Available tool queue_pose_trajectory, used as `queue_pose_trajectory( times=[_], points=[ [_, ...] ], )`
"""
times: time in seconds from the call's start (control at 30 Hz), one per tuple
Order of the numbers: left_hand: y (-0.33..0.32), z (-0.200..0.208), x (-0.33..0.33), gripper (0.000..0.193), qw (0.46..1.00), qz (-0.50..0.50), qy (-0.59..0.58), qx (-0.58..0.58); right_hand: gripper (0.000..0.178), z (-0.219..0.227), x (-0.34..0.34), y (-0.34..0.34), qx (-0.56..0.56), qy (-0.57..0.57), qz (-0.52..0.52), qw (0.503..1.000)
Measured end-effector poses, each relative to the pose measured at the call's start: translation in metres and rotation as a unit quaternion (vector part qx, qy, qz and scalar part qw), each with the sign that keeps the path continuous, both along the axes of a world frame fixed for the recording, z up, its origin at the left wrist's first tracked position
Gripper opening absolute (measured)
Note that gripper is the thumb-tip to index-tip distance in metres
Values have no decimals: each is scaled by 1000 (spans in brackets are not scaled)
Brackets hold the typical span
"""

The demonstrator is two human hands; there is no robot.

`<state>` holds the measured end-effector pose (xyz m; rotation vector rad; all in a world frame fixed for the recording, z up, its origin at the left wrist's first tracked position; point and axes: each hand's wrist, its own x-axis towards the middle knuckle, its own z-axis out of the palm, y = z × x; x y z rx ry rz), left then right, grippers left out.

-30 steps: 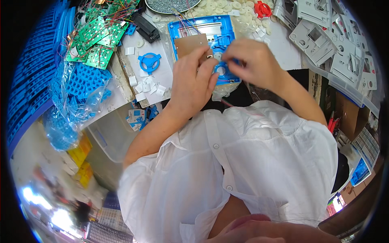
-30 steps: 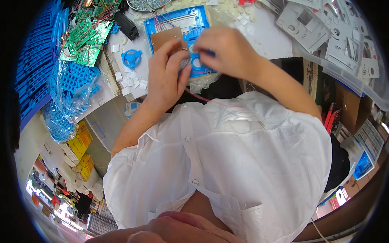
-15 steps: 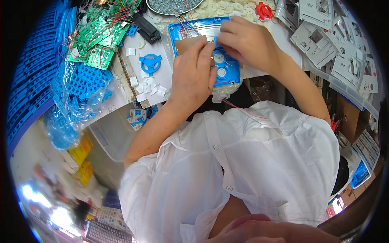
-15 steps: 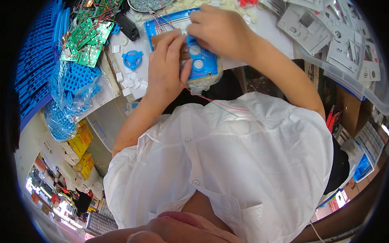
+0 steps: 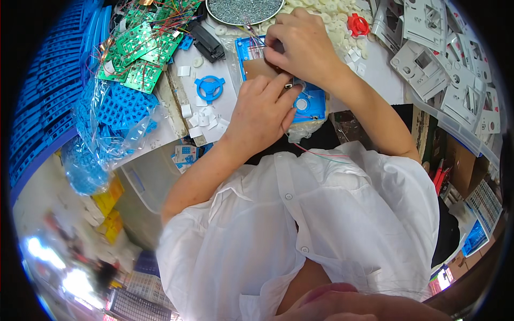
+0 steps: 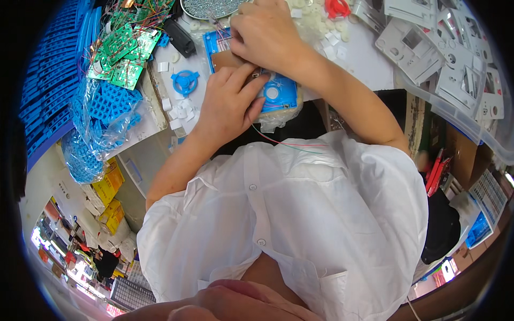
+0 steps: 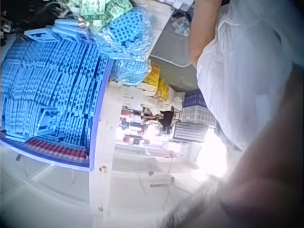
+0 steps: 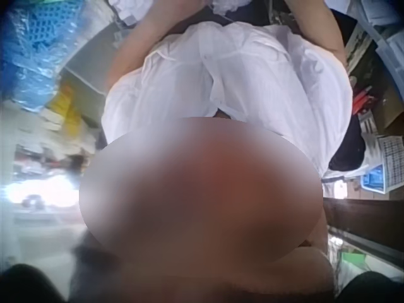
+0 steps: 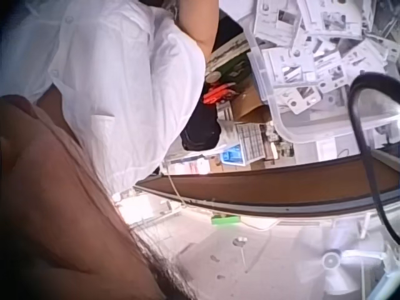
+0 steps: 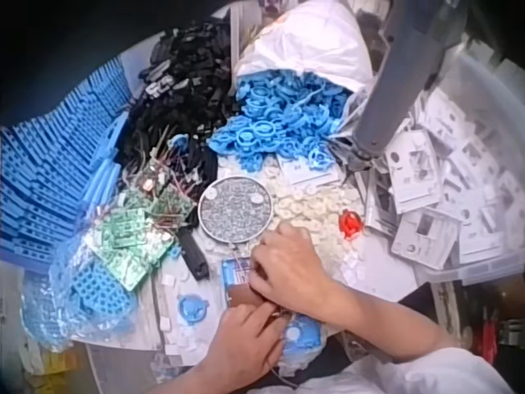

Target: Assembling electronic components and wiring into a blue plastic toy casing using an electric screwdriver.

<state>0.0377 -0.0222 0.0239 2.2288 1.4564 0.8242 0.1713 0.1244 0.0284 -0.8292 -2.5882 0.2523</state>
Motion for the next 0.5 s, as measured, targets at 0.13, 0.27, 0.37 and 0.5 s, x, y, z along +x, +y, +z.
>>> queue_pose_trajectory(
  times=[0.13,0.27,0.37,0.5],
  points=[
    [-3,2,-6,53,997,-4,-65,-32,14,-3,6,-3,-54,32,-30,998],
    [2,6,-13,72,967,42,-244,-52,22,-1,21,-16,-303,237,-115,916],
    [9,4,-22,84,989,24,-147,-8,20,15,29,-30,-44,149,81,984],
    [10,6,-36,89,998,-54,15,-40,20,20,34,-21,-89,74,232,966]
  ],
)
